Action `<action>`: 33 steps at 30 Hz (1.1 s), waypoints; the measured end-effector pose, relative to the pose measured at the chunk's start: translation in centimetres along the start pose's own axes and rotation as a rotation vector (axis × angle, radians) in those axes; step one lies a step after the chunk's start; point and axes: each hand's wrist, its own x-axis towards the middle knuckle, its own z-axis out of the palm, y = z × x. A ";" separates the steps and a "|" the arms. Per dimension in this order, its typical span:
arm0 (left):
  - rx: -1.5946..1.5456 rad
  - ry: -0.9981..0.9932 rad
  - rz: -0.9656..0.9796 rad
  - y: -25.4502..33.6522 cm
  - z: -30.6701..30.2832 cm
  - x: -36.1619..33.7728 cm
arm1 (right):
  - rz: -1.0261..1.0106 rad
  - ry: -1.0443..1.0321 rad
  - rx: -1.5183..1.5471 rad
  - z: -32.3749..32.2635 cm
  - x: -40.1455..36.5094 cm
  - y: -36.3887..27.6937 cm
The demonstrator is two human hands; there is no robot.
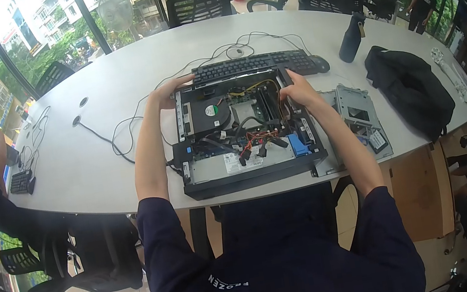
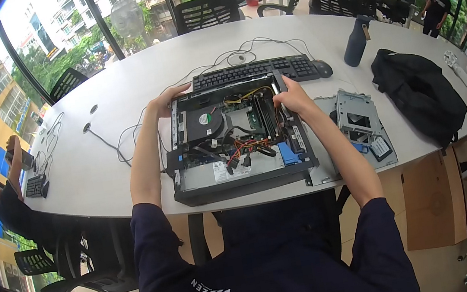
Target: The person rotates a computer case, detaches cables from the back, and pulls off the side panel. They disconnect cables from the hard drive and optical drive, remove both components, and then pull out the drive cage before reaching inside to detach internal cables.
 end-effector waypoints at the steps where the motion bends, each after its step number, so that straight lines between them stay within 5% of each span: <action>1: 0.025 0.029 -0.046 0.6 0.1 0.0 | -0.034 -0.015 0.023 -0.1 0.3 0.4; 7: -0.080 -0.006 -0.129 0.0 0.5 2.5 | -0.055 0.019 0.000 0.0 -0.8 -0.6; 13: -0.302 -0.062 0.166 -2.9 1.6 1.6 | -0.106 0.064 0.062 -0.2 -2.3 -1.3; 20: -0.366 -0.150 0.096 -6.9 -1.2 2.6 | -0.060 0.041 0.029 -0.5 -2.0 -0.5; 27: -0.481 0.143 0.270 -8.1 1.7 1.1 | -0.070 0.064 0.039 -0.6 -1.1 0.8; 29: -0.116 0.305 0.440 -7.1 1.3 0.5 | -0.089 0.025 0.074 -0.5 -1.1 0.8; 33: -0.086 0.319 0.428 -7.6 -0.3 1.8 | -0.035 0.007 0.034 -0.6 -0.9 0.8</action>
